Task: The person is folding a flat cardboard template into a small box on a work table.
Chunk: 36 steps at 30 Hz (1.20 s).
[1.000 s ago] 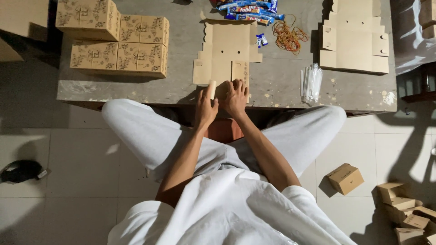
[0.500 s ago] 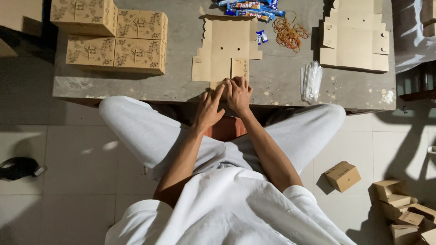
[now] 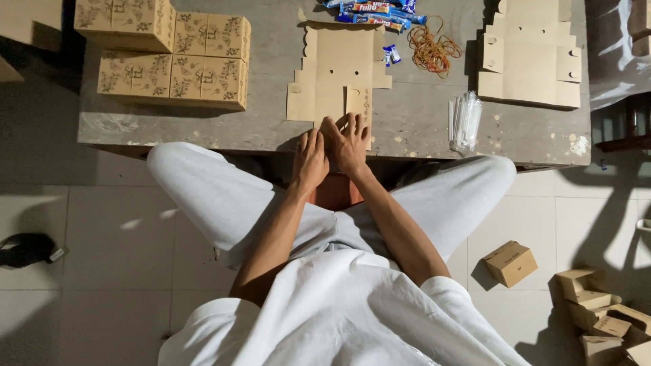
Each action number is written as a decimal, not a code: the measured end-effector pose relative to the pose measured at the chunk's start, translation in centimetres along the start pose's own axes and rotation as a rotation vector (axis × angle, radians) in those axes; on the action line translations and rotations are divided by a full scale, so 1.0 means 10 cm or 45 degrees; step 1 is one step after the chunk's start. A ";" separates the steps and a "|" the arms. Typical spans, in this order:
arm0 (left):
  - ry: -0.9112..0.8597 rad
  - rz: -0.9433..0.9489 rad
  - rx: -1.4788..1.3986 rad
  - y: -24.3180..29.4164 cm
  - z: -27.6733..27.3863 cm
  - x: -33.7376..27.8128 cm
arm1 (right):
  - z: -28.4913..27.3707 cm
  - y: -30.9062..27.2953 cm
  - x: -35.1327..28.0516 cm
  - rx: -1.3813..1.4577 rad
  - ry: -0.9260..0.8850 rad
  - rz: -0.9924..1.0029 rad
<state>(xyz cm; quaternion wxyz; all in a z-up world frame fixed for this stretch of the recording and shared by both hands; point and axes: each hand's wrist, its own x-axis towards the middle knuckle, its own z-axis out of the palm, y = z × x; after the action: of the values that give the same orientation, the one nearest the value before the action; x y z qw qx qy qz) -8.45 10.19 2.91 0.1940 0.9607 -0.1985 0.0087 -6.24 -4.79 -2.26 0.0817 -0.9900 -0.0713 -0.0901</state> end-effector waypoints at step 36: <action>-0.349 0.007 0.149 -0.11 -0.05 0.18 | -0.22 -0.04 0.03 0.090 -0.283 -0.083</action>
<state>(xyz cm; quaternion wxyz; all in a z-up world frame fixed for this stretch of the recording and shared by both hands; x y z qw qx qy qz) -6.36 10.64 3.13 0.1086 0.9620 -0.2247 -0.1105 -6.40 -4.70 -0.03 0.1054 -0.9875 -0.1153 0.0201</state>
